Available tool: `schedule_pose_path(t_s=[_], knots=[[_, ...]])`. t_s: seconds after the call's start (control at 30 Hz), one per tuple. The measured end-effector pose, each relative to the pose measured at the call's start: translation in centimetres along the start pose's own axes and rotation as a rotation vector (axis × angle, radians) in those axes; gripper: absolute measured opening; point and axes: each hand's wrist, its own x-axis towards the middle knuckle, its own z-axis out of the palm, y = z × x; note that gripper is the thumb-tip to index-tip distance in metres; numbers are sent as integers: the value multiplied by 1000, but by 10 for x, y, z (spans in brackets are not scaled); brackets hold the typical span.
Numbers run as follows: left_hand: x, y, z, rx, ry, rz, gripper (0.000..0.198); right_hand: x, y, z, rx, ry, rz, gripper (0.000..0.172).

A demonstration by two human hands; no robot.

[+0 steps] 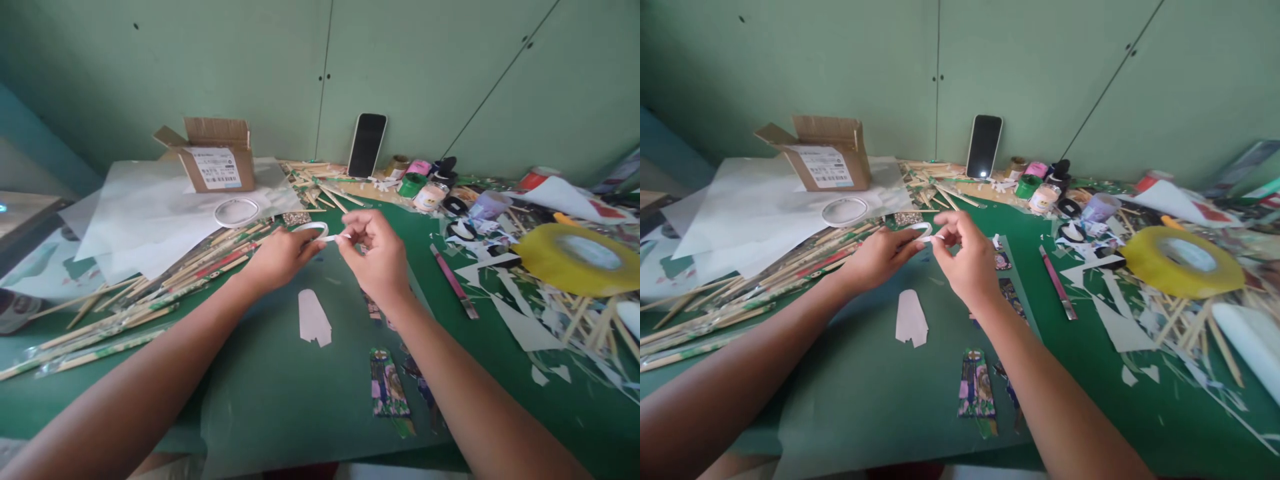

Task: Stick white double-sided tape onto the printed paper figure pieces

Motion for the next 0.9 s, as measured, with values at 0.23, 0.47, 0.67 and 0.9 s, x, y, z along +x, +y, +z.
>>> schedule_pose_path(t_s=[0.23, 0.47, 0.67, 0.9], knots=[[-1, -1, -1, 314, -2, 127, 26, 2, 6, 1, -92, -134, -2, 8], [-2, 0, -3, 292, 18, 149, 30, 4, 7, -1, -160, -193, 70, 11], [-3, 6, 0, 128, 104, 85, 34, 0, 2, 6, 64, -99, 268, 23], [-2, 6, -7, 3, 66, -101, 38, 9, 19, 3, 284, 186, 429, 22]])
